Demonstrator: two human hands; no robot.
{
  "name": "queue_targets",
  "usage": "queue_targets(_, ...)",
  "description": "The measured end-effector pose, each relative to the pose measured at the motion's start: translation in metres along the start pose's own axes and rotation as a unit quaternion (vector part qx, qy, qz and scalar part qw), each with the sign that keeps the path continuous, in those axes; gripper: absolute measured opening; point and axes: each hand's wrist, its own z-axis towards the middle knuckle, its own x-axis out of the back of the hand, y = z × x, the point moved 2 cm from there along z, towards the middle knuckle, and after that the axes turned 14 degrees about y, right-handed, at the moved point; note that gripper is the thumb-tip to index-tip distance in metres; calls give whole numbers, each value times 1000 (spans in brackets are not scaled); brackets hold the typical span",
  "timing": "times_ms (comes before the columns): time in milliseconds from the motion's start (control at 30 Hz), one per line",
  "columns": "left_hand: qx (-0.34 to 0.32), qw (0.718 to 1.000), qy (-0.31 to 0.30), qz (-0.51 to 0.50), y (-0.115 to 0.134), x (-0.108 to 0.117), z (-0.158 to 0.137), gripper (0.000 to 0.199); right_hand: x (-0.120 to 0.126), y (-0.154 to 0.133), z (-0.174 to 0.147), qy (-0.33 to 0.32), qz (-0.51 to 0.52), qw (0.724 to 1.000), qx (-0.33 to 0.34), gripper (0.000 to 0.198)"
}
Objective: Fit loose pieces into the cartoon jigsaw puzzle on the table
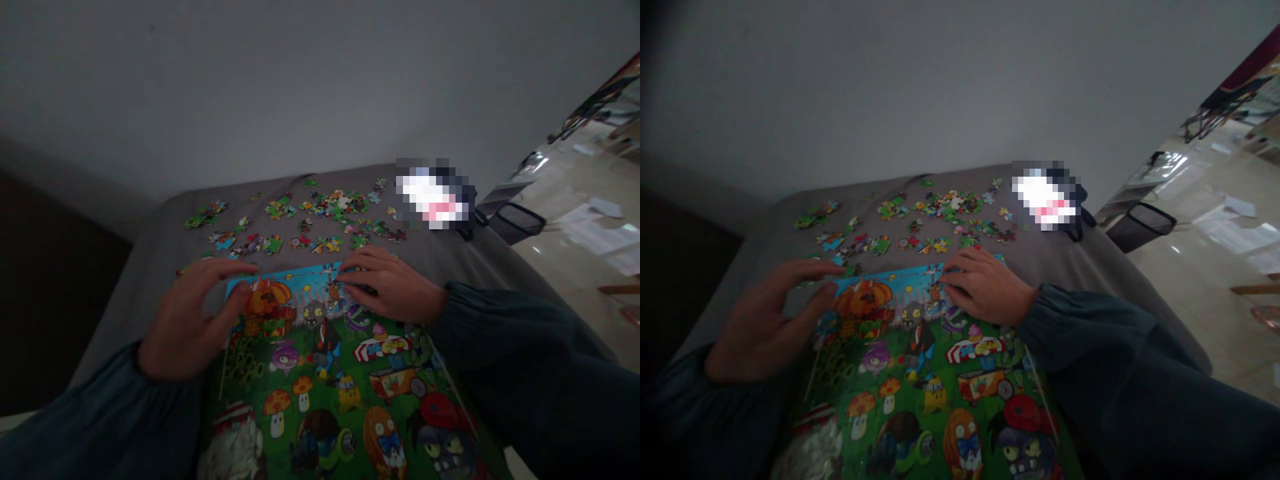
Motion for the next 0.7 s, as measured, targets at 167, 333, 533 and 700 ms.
queue_targets(167,78,990,-17,120,-69,10,14,41,5,-3,-1,55,27,998,-4,24)
queue_targets(333,95,979,-84,158,-98,2,12,52,13,-6,-2,103,52,993,-11,20)
queue_targets(533,122,970,-95,190,-87,-17,10,57,15,-7,-4,116,60,991,-11,18)
queue_targets(700,131,968,-85,197,-84,-28,14,49,14,-9,-4,121,67,990,-9,18)
